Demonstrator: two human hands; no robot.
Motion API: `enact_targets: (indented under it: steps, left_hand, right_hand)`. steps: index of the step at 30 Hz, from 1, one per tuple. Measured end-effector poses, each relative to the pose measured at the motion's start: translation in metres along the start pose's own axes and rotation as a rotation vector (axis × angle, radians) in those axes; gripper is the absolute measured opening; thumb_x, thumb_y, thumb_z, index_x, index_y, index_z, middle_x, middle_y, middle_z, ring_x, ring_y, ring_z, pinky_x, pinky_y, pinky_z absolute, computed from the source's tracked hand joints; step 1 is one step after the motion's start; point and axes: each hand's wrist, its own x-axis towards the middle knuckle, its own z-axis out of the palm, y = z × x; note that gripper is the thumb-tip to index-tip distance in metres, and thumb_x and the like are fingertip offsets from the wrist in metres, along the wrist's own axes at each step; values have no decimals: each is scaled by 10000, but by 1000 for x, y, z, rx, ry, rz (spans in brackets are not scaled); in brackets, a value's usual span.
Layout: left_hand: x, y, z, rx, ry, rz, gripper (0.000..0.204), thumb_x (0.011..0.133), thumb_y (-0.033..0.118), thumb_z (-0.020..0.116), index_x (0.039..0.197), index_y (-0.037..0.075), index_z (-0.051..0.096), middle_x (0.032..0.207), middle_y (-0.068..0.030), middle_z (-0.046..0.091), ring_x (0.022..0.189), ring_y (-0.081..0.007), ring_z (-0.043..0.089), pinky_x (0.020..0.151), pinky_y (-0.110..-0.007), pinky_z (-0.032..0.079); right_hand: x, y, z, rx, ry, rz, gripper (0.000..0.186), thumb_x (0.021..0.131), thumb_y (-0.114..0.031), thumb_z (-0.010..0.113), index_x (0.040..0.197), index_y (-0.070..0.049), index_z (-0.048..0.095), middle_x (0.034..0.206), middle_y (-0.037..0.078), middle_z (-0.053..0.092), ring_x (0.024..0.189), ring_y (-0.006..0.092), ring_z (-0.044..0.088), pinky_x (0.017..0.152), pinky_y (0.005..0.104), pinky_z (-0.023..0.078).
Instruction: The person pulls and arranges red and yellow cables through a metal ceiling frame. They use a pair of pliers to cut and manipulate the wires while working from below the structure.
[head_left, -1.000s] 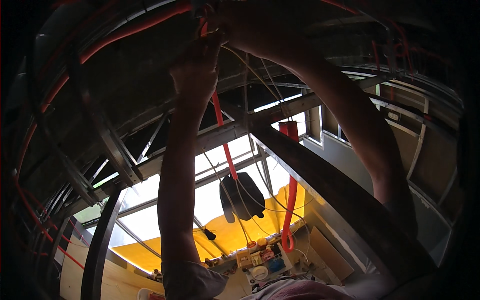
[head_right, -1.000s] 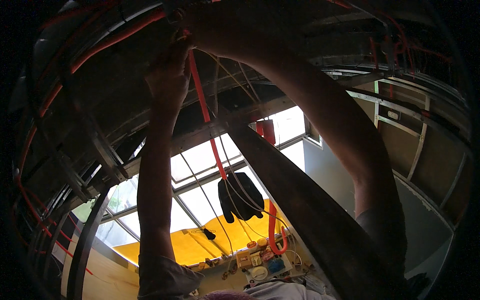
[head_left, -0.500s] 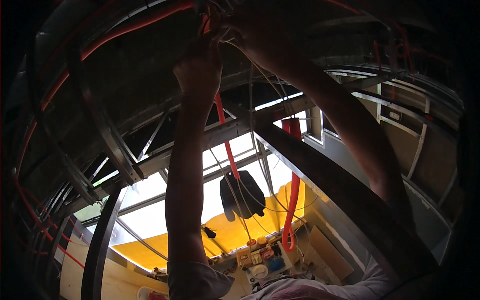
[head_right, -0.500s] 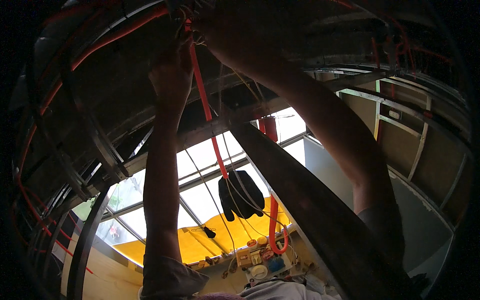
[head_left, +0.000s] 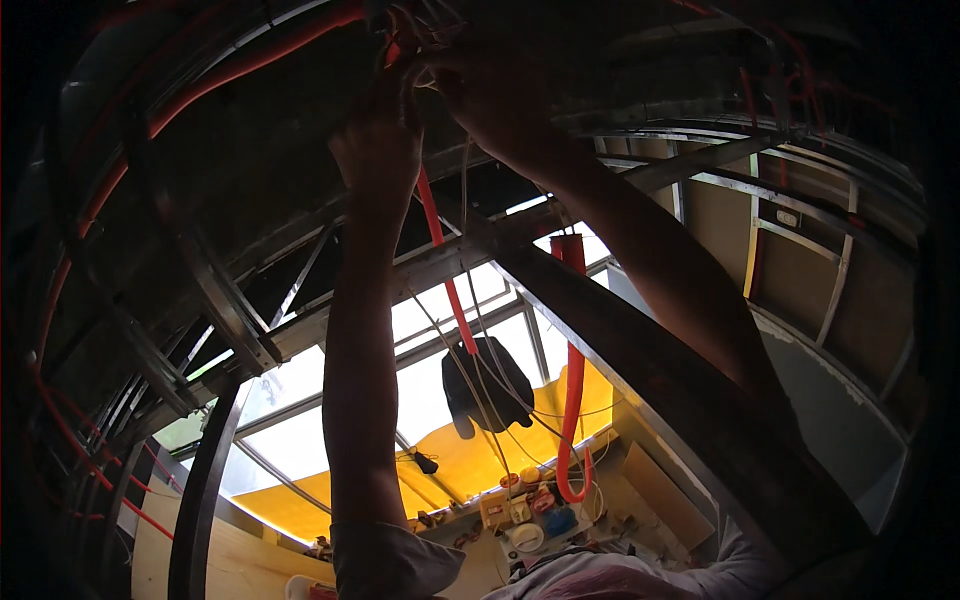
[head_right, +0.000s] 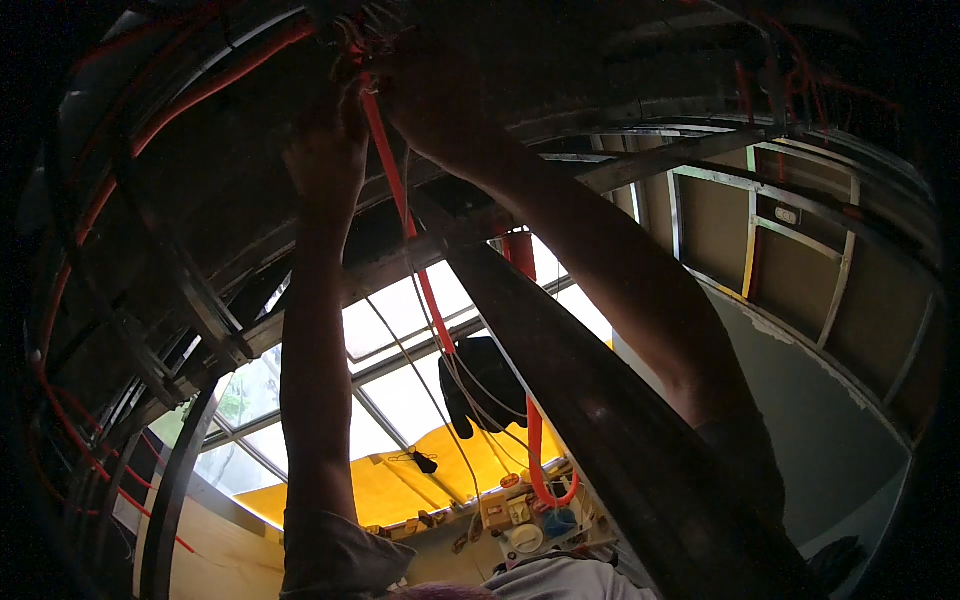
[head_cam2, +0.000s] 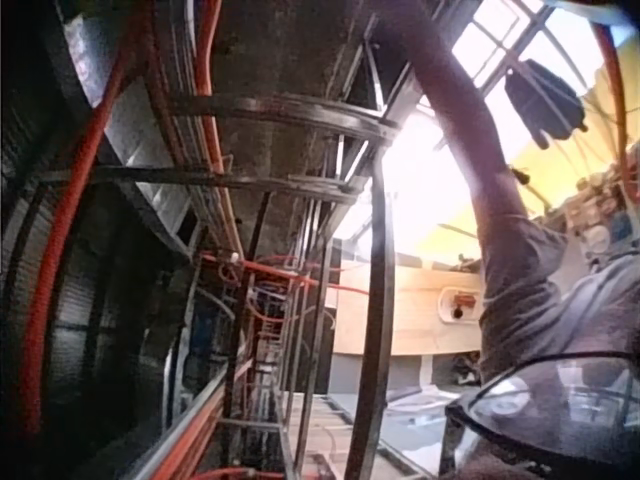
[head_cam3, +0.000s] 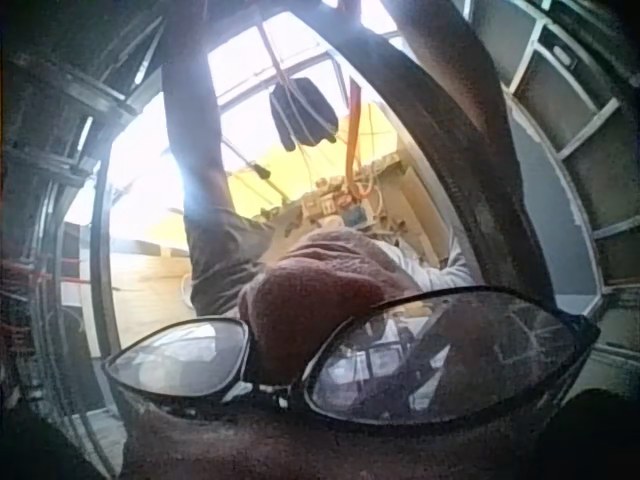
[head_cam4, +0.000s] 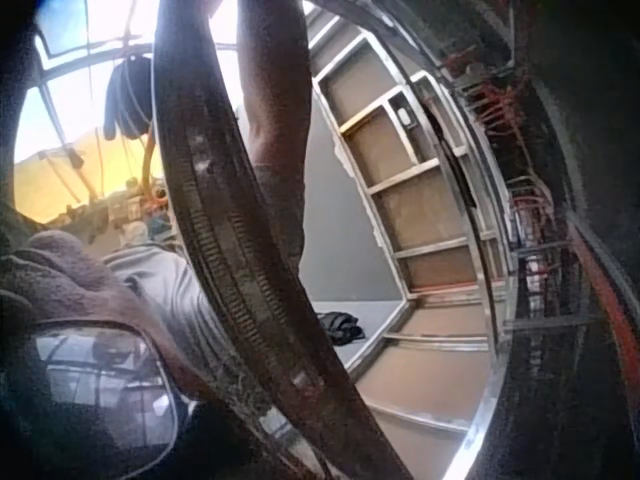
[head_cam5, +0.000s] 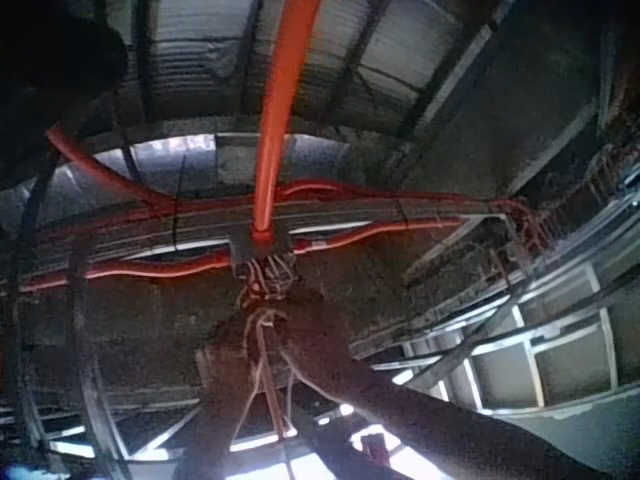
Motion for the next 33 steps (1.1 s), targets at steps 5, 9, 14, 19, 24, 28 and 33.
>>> enact_targets:
  steps: [5,9,14,19,24,28,33]
  left_hand:
    - [-1,3,6,-43,-27,-83,232,961,191,601,1147,86,692,885,-148,716,742,-294,699,647,-402,557]
    - [-1,4,11,-142,44,-168,159,952,249,608,1005,142,714,845,-114,705,758,-308,700,629,-429,560]
    - [5,22,3,-179,-82,-353,195,952,233,575,1019,135,730,866,-152,702,797,-348,694,678,-471,547]
    - [11,15,1,-235,-120,-435,158,897,214,637,916,105,751,829,-167,703,784,-360,689,682,-478,531]
    - [13,0,4,-282,-92,-348,239,890,289,677,908,60,747,813,-175,711,780,-322,698,702,-427,523]
    - [17,-5,1,-331,-99,-291,151,866,232,713,847,89,757,800,-130,729,716,-253,701,740,-375,518]
    - [25,-4,-4,-547,-251,-506,187,873,275,731,887,90,755,832,-70,741,764,-178,707,807,-360,515]
  right_hand:
    - [-2,2,2,-69,-20,25,155,866,-117,676,994,-163,749,887,58,677,838,229,667,757,357,557]
    - [-2,-2,1,-70,-66,64,157,870,-106,660,990,-160,746,919,58,669,853,230,661,764,359,555]
    - [-3,5,3,-121,-81,38,157,877,-118,643,1003,-150,731,966,69,664,882,238,653,801,369,545]
    - [-2,2,4,-122,-100,21,158,886,-136,634,1015,-146,723,969,75,670,899,241,650,830,378,535]
    - [-2,0,9,-65,-88,79,206,809,-125,690,994,-172,765,969,104,690,892,299,652,809,409,552]
    - [-6,-9,5,-56,-3,112,196,817,-132,689,994,-171,765,955,105,697,903,296,655,819,407,549]
    - [-5,0,1,15,-146,175,165,886,-156,693,1044,-166,738,713,61,645,643,190,639,646,329,542]
